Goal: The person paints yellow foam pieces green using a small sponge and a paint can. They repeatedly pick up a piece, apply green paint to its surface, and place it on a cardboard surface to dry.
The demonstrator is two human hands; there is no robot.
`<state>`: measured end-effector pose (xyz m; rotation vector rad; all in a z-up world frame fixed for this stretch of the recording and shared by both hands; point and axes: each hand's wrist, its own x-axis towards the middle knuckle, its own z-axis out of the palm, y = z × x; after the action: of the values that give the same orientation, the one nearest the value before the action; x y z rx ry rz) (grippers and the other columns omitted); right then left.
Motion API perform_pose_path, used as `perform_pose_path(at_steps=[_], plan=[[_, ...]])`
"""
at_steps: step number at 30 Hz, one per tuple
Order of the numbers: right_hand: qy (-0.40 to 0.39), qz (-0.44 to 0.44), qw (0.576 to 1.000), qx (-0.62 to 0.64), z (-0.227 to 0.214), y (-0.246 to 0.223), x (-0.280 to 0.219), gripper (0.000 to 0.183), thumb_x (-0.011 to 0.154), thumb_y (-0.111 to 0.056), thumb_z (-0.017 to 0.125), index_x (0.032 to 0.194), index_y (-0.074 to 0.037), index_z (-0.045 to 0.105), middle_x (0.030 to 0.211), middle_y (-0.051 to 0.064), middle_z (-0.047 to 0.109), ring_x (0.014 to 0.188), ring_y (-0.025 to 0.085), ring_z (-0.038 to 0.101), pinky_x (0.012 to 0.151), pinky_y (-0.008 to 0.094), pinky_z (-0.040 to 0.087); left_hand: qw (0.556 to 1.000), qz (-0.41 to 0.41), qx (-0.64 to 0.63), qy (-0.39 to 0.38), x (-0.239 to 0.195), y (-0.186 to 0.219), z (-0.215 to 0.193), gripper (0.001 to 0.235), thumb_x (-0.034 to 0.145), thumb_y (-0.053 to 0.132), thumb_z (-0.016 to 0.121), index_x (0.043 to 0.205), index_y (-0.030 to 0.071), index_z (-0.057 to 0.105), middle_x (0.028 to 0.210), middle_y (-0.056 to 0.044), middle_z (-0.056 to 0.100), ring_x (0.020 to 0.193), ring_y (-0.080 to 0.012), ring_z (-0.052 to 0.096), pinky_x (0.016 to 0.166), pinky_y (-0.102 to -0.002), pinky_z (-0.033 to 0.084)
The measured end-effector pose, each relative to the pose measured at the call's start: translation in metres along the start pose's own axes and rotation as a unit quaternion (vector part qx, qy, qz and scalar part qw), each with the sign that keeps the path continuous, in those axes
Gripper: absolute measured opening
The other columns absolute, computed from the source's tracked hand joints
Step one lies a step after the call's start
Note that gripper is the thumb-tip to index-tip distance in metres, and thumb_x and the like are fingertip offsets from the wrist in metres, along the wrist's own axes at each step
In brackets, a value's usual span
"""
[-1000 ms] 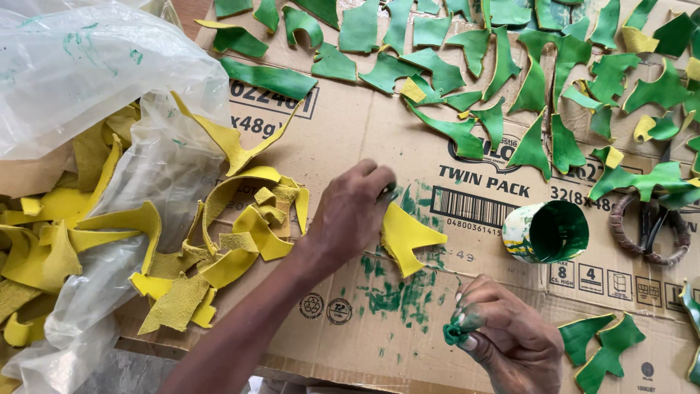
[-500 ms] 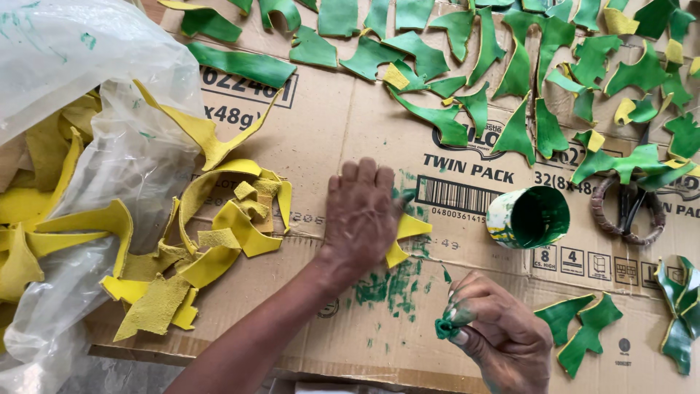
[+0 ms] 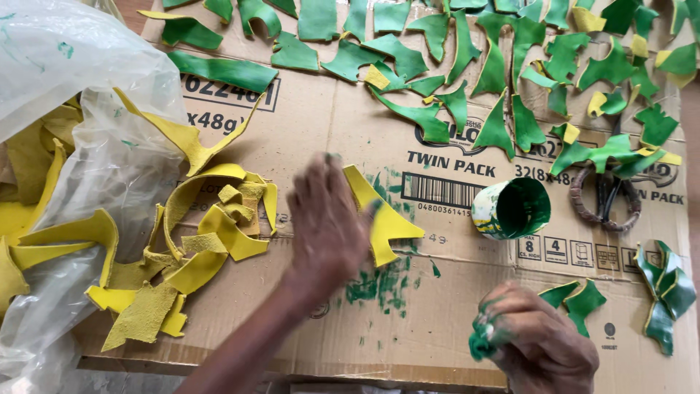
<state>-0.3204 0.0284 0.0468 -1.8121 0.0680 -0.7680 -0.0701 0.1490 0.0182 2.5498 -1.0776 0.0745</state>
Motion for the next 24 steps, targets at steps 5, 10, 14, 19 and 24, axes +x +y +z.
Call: perform_pose_path(at_steps=[5, 10, 14, 19, 24], plan=[[0.127, 0.09, 0.97, -0.186, -0.001, -0.013, 0.002, 0.018, 0.085, 0.0, 0.08, 0.102, -0.002, 0.073, 0.098, 0.011, 0.076, 0.083, 0.015, 0.068, 0.068, 0.031, 0.058, 0.96, 0.008, -0.265, -0.09, 0.018, -0.001, -0.016, 0.027, 0.09, 0.009, 0.071, 0.114, 0.004, 0.061, 0.113, -0.015, 0.066, 0.107, -0.0262, 0.064, 0.096, -0.041, 0.054], [0.153, 0.063, 0.864, -0.476, -0.029, -0.015, 0.032, 0.018, 0.093, 0.002, 0.082, 0.109, -0.002, 0.073, 0.107, 0.01, 0.073, 0.093, 0.018, 0.067, 0.08, 0.032, 0.053, 0.899, 0.237, -0.364, -0.052, 0.001, 0.005, -0.044, 0.021, 0.101, 0.007, 0.067, 0.121, 0.003, 0.061, 0.105, -0.015, 0.073, 0.095, -0.0305, 0.074, 0.084, -0.044, 0.061], [0.083, 0.073, 0.827, -0.551, -0.033, -0.003, 0.07, 0.021, 0.085, -0.001, 0.081, 0.106, -0.004, 0.077, 0.1, 0.01, 0.072, 0.093, 0.025, 0.065, 0.082, 0.038, 0.052, 0.955, 0.134, -0.263, -0.03, 0.019, 0.011, -0.032, 0.053, 0.092, 0.01, 0.07, 0.139, -0.006, 0.05, 0.122, -0.025, 0.065, 0.108, -0.0387, 0.066, 0.094, -0.049, 0.053], [-0.01, 0.075, 0.833, -0.548, -0.045, 0.024, 0.09, 0.017, 0.082, -0.004, 0.079, 0.099, -0.005, 0.078, 0.091, 0.01, 0.071, 0.092, 0.028, 0.064, 0.081, 0.04, 0.052, 0.98, 0.044, -0.147, -0.129, 0.001, 0.003, -0.023, 0.06, 0.083, 0.02, 0.078, 0.134, 0.0, 0.052, 0.12, -0.016, 0.063, 0.109, -0.03, 0.062, 0.099, -0.043, 0.049], [-0.068, 0.074, 0.825, -0.556, -0.051, 0.053, 0.099, 0.013, 0.083, -0.002, 0.076, 0.094, -0.006, 0.078, 0.091, 0.008, 0.072, 0.09, 0.027, 0.065, 0.081, 0.04, 0.054, 0.973, 0.016, -0.107, -0.204, -0.02, -0.003, -0.025, 0.084, 0.067, 0.024, 0.087, 0.14, 0.004, 0.051, 0.12, -0.014, 0.064, 0.108, -0.0296, 0.061, 0.095, -0.043, 0.047]])
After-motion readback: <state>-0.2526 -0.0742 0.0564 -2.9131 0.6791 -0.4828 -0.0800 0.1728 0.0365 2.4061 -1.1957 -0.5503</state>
